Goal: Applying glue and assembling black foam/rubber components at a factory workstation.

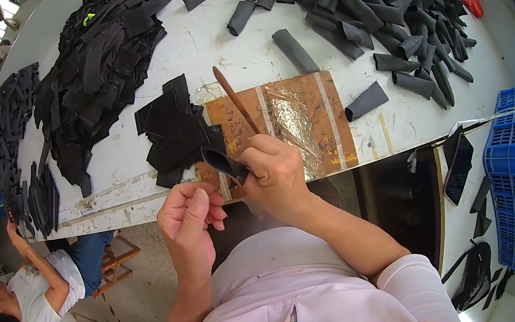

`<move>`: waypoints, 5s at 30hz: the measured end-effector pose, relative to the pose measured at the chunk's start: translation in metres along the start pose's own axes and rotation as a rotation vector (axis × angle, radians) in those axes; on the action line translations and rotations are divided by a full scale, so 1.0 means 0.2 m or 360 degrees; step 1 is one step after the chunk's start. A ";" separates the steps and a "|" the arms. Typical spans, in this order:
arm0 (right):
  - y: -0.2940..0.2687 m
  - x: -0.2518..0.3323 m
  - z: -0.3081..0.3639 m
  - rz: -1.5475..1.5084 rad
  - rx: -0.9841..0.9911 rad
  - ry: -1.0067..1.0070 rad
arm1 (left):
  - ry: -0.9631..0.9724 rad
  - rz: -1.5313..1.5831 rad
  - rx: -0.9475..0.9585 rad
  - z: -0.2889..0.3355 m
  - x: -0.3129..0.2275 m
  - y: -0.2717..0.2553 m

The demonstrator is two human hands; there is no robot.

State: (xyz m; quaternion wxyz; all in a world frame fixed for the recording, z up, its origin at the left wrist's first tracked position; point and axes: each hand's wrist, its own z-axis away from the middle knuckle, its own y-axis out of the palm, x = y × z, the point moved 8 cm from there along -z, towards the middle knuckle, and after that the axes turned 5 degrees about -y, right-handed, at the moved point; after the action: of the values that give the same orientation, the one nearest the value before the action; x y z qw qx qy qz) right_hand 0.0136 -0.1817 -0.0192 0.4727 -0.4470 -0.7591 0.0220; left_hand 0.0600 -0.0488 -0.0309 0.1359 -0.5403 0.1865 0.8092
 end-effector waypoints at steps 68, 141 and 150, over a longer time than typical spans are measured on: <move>0.00 -0.02 -0.01 -0.1368 0.0307 0.0542 | 0.0588 -0.0440 0.0077 0.00 -0.08 0.12; -0.13 -0.07 -0.23 -0.0185 0.0186 -0.0333 | 0.0394 -0.0444 0.0675 -0.36 -0.30 0.48; -0.11 -0.07 -0.21 -0.0198 0.0135 -0.0381 | 0.0663 -0.0612 0.0516 -0.36 -0.30 0.45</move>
State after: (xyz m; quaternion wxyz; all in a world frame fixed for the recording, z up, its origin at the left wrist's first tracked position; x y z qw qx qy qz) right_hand 0.0316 -0.2207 0.0041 0.3978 -0.3729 -0.8347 0.0779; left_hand 0.1046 -0.1620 0.0136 0.3294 -0.6908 0.2311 0.6007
